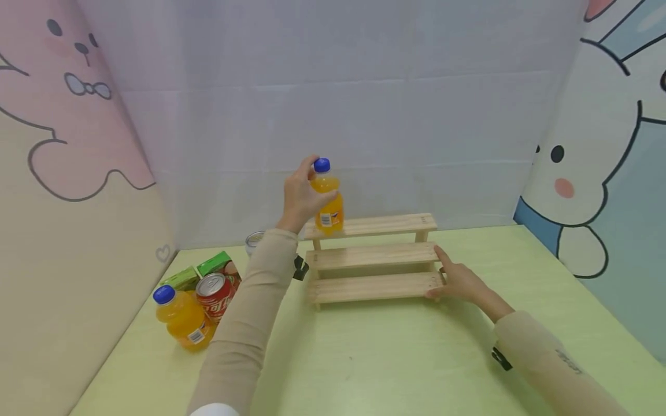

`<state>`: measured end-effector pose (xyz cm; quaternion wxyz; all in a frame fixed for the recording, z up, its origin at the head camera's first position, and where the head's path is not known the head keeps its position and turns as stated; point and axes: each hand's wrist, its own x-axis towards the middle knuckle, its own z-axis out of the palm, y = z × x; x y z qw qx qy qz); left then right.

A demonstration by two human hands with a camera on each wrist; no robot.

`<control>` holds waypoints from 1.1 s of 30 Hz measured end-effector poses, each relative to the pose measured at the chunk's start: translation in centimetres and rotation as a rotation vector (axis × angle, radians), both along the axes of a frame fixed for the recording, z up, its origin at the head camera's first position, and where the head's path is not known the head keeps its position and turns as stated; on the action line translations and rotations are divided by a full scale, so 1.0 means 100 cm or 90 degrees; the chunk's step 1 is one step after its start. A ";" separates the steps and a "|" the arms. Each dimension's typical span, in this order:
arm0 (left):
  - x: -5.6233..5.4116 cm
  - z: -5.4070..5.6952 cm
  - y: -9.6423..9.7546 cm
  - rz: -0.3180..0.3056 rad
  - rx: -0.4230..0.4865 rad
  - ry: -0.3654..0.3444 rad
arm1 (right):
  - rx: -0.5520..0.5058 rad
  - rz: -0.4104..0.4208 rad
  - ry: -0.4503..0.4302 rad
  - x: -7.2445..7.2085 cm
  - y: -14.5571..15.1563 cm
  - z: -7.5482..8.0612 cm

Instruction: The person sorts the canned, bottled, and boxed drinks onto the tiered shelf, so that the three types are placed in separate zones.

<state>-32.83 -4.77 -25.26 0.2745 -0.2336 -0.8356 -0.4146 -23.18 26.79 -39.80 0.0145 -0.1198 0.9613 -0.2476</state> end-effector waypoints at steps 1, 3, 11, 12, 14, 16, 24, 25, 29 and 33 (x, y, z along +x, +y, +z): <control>-0.001 0.000 0.001 0.001 0.001 -0.001 | -0.001 -0.001 -0.001 0.000 0.000 0.000; -0.004 -0.001 0.003 -0.001 0.006 -0.004 | -0.001 -0.002 -0.001 0.001 -0.001 0.000; -0.010 -0.006 0.008 0.007 0.021 -0.006 | 0.004 -0.002 -0.001 0.004 -0.005 0.002; -0.010 -0.007 0.009 0.006 0.024 -0.006 | 0.002 -0.002 -0.004 0.005 -0.006 0.003; -0.011 -0.007 0.011 0.002 0.029 -0.002 | 0.000 -0.003 -0.008 0.005 -0.006 0.003; -0.011 -0.007 0.013 -0.003 0.034 0.003 | -0.001 -0.003 -0.010 0.006 -0.006 0.004; -0.009 -0.004 0.028 -0.011 0.037 0.023 | -0.008 -0.004 -0.010 0.005 -0.008 0.000; -0.009 -0.004 0.029 -0.014 0.038 0.025 | -0.010 -0.004 -0.012 0.005 -0.008 0.000; -0.008 -0.003 0.036 -0.028 0.037 0.040 | -0.017 -0.009 -0.022 0.007 -0.010 0.001; -0.008 -0.004 0.045 -0.033 0.038 0.043 | -0.023 -0.014 -0.032 0.010 -0.011 0.003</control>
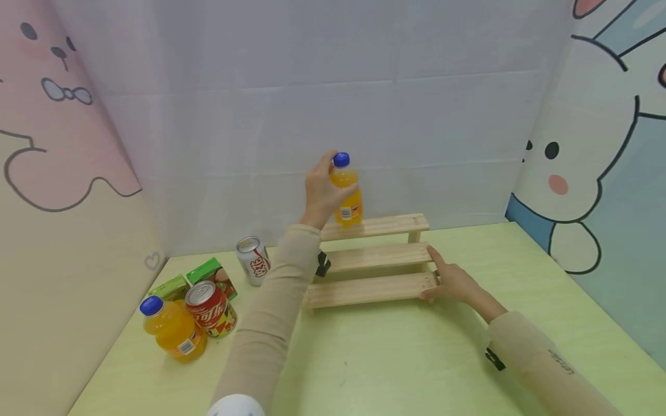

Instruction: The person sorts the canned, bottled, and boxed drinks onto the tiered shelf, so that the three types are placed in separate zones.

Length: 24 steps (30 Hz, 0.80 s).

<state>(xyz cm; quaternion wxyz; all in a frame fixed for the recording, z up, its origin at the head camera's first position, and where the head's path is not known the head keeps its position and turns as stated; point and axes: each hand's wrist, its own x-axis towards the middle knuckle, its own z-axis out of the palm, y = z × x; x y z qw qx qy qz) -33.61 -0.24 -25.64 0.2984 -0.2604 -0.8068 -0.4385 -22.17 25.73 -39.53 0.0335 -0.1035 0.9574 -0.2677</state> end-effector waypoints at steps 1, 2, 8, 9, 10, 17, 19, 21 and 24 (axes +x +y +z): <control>0.000 0.000 0.002 0.000 0.000 0.000 | 0.000 -0.001 -0.001 0.001 0.000 0.000; 0.000 -0.001 0.005 0.001 0.000 -0.003 | -0.001 -0.003 -0.003 0.002 0.000 0.001; -0.001 -0.002 0.020 -0.011 0.005 -0.016 | 0.003 -0.010 -0.002 0.004 0.001 0.002; 0.000 -0.003 0.023 -0.017 0.005 -0.019 | 0.003 -0.010 -0.001 0.004 0.001 0.002; 0.000 -0.004 0.026 -0.024 0.005 -0.019 | 0.003 -0.010 -0.001 0.004 0.001 0.002; -0.002 -0.011 0.047 -0.057 -0.003 -0.011 | -0.009 -0.017 -0.004 0.000 0.005 -0.002; -0.005 -0.012 0.052 -0.068 -0.008 0.002 | -0.013 -0.022 -0.006 -0.001 0.005 -0.002; -0.007 -0.011 0.057 -0.074 -0.019 0.017 | -0.017 -0.029 -0.009 -0.002 0.005 -0.001; -0.009 -0.010 0.064 -0.081 -0.031 0.021 | -0.022 -0.035 -0.013 -0.003 0.005 0.003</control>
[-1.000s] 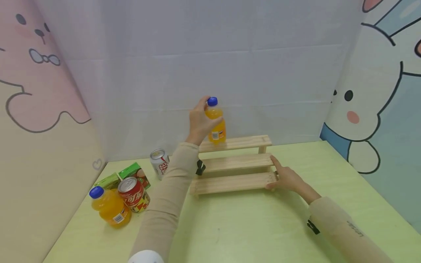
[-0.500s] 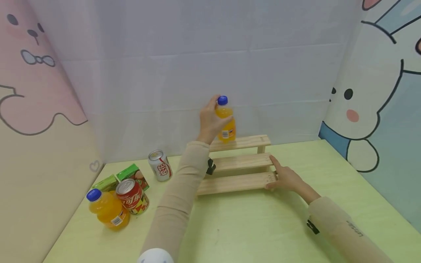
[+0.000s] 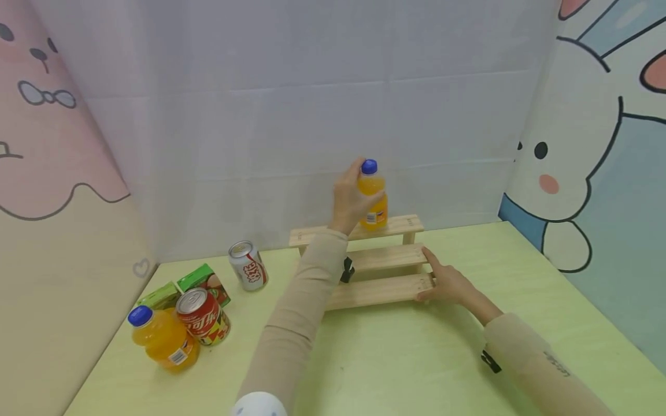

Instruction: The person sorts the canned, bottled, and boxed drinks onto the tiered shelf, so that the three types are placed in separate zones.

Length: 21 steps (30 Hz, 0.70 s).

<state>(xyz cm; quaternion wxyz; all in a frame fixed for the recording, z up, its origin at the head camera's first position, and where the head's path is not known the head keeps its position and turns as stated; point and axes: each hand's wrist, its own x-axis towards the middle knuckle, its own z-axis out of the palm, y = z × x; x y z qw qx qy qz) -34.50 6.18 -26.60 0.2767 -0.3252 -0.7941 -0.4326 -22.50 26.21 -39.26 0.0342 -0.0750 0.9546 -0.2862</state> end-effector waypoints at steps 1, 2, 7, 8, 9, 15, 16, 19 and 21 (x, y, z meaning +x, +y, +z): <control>0.000 -0.001 0.001 0.000 -0.001 -0.001 | -0.001 -0.002 -0.002 0.000 0.000 0.000; 0.001 -0.001 0.002 0.000 -0.003 -0.004 | -0.001 -0.002 -0.001 0.001 -0.001 0.001; 0.001 -0.004 0.007 0.008 -0.013 -0.016 | 0.004 -0.004 -0.002 0.002 -0.002 0.004; 0.002 -0.004 0.007 0.011 -0.019 -0.017 | 0.005 -0.002 -0.001 0.002 -0.002 0.004; 0.002 -0.004 0.008 0.012 -0.025 -0.017 | 0.005 -0.003 -0.002 0.003 -0.002 0.004; 0.004 0.001 0.011 0.014 -0.079 -0.024 | 0.012 0.001 0.007 0.004 -0.002 0.007; 0.004 0.002 0.012 0.017 -0.084 -0.030 | 0.013 0.002 0.008 0.004 -0.002 0.007; 0.004 0.003 0.012 0.023 -0.092 -0.053 | 0.013 0.000 0.007 0.003 -0.002 0.007; 0.004 0.002 0.012 0.025 -0.096 -0.071 | 0.013 -0.001 0.003 0.003 -0.001 0.006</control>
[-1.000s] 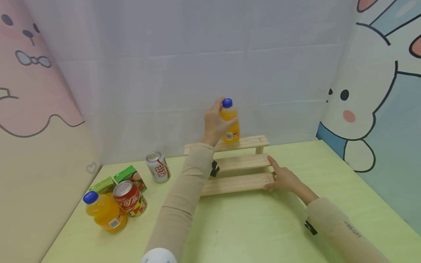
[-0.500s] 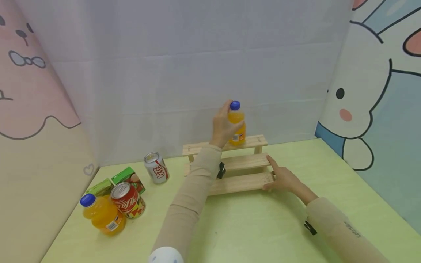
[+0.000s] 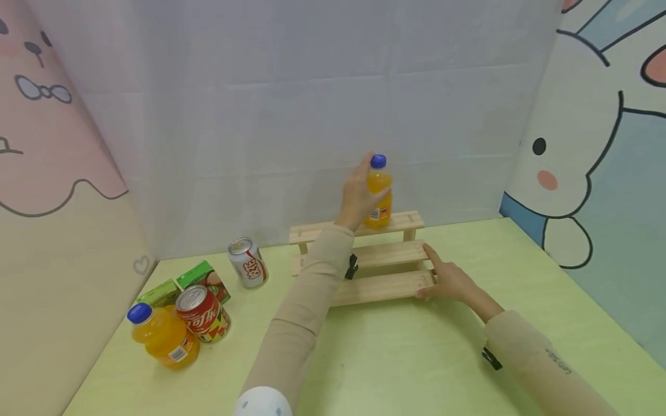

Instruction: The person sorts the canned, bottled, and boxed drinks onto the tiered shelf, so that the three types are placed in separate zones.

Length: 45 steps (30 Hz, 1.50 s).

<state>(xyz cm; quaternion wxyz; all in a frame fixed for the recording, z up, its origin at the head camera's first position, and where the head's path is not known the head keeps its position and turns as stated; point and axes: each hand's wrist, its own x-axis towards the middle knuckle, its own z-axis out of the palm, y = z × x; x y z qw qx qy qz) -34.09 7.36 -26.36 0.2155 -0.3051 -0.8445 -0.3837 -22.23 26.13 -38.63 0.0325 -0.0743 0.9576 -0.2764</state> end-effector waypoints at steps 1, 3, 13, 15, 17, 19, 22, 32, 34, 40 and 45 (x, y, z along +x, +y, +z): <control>0.000 0.000 0.000 0.000 -0.003 -0.008 | 0.000 0.000 -0.002 0.000 0.000 -0.001; -0.002 -0.002 -0.001 -0.003 -0.008 -0.023 | -0.001 0.000 -0.004 -0.001 0.001 -0.002; -0.005 -0.004 -0.005 -0.015 -0.044 -0.095 | -0.004 0.006 -0.008 -0.002 0.002 -0.003; -0.005 -0.004 -0.006 -0.021 -0.049 -0.101 | -0.003 0.008 -0.007 -0.003 0.001 -0.003; -0.004 -0.004 -0.008 -0.024 -0.052 -0.101 | -0.002 0.010 -0.005 -0.004 0.001 -0.002; -0.003 -0.004 -0.010 -0.023 -0.052 -0.097 | 0.000 0.013 -0.004 -0.005 0.001 -0.002; -0.001 -0.005 -0.014 -0.018 -0.052 -0.096 | 0.001 0.015 -0.002 -0.007 0.001 -0.003; 0.006 -0.011 -0.028 -0.026 -0.025 -0.087 | -0.004 0.016 -0.002 -0.010 0.006 -0.005; 0.007 -0.012 -0.030 -0.034 -0.017 -0.089 | -0.005 0.017 -0.001 -0.011 0.007 -0.006; 0.013 -0.017 -0.038 -0.057 -0.013 -0.075 | -0.005 0.017 -0.004 -0.013 0.010 -0.006; 0.021 -0.022 -0.046 -0.074 -0.003 -0.068 | -0.002 0.017 0.000 -0.014 0.011 -0.006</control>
